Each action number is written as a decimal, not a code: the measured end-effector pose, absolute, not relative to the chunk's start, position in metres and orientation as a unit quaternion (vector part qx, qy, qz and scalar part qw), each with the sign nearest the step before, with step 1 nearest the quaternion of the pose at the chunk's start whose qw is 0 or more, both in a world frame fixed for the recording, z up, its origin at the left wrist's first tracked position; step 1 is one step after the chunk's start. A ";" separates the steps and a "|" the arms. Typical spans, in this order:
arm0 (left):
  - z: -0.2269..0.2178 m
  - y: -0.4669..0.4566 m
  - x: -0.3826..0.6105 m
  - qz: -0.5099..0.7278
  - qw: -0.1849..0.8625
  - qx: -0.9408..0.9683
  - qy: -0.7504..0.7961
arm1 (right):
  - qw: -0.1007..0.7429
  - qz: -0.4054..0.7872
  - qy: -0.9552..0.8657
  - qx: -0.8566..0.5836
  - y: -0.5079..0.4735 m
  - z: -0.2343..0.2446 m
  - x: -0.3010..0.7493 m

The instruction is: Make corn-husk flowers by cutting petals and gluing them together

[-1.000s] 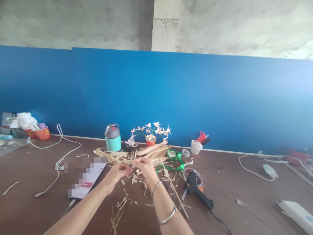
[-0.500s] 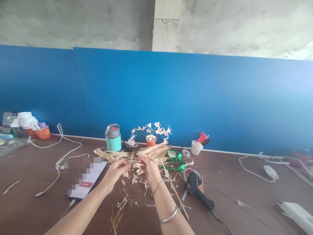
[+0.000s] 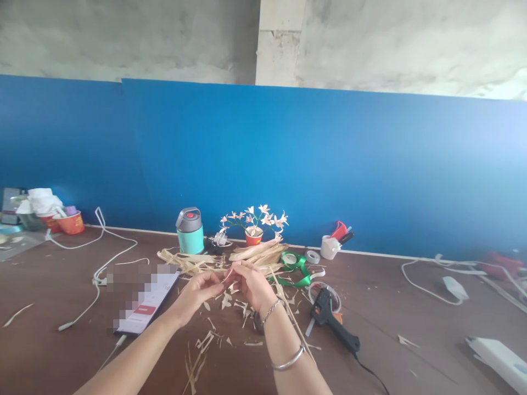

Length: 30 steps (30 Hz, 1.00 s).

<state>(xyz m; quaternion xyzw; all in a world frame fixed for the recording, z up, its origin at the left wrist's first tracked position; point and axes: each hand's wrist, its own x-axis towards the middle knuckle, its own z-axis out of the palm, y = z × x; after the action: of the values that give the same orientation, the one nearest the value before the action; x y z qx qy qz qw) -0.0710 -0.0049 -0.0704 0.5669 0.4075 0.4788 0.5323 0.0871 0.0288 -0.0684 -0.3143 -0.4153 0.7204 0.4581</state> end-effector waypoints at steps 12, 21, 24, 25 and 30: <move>-0.088 0.015 -0.090 0.577 0.231 0.608 0.495 | 0.579 0.475 -0.442 -0.493 0.042 -0.071 0.096; -0.095 0.020 -0.104 0.543 0.102 0.574 0.605 | 0.694 0.409 -0.389 -0.448 0.040 -0.063 0.097; -0.094 0.018 -0.100 0.554 0.006 0.591 0.586 | 0.704 0.378 -0.410 -0.439 0.040 -0.065 0.093; -0.092 0.017 -0.097 0.563 -0.001 0.597 0.572 | 0.704 0.358 -0.428 -0.439 0.040 -0.066 0.091; -0.081 0.001 -0.077 0.542 0.270 0.605 0.517 | 0.673 0.252 -0.530 -0.451 0.028 -0.063 0.079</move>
<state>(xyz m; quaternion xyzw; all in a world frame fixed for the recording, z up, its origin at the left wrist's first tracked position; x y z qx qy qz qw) -0.0769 0.0009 -0.0807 0.6051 0.5169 0.5419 0.2703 0.0794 0.0280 -0.0630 -0.4506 -0.5296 0.2522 0.6730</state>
